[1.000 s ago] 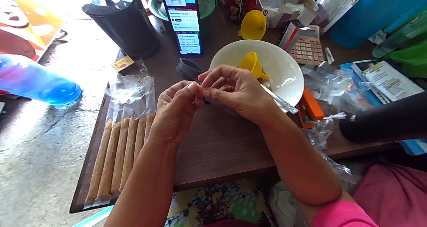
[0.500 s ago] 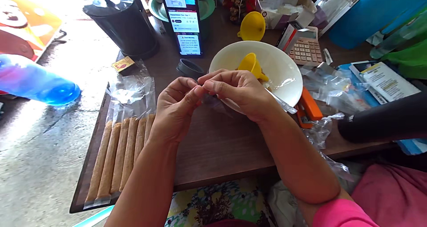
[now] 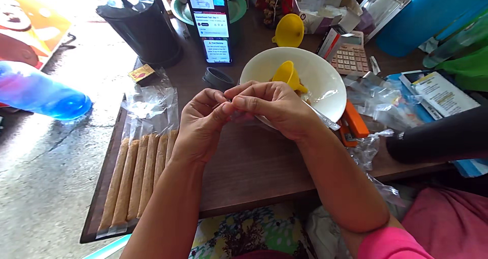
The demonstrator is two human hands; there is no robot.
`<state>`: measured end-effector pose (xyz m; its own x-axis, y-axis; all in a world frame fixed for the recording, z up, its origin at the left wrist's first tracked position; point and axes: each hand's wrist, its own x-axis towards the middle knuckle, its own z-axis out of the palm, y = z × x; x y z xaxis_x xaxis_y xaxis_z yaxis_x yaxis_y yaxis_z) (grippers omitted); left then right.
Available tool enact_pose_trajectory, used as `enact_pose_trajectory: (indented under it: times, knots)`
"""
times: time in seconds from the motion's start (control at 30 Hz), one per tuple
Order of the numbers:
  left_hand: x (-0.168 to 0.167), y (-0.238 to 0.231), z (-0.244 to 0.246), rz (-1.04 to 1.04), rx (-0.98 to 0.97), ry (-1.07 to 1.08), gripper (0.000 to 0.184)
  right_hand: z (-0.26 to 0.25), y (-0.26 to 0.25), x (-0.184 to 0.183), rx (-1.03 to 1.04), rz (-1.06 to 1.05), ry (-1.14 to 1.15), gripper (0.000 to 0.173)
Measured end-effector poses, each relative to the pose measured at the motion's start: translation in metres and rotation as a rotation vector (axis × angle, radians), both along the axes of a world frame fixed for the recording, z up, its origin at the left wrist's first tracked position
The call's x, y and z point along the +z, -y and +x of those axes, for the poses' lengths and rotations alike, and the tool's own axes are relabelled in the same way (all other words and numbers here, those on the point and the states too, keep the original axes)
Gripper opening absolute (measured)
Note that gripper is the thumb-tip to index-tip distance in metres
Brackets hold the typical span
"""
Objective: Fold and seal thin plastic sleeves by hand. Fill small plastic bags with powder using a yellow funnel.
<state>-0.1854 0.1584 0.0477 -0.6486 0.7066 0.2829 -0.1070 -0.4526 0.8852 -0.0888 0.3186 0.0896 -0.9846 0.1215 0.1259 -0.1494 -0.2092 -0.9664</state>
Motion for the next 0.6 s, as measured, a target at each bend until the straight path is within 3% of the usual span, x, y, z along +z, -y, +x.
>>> enact_pose_trajectory:
  times: [0.6]
  knots:
    - [-0.0001,0.0006,-0.001,-0.012,0.006,-0.024,0.016,0.0024,0.0012,0.0026,-0.01,0.067,-0.023,0.011]
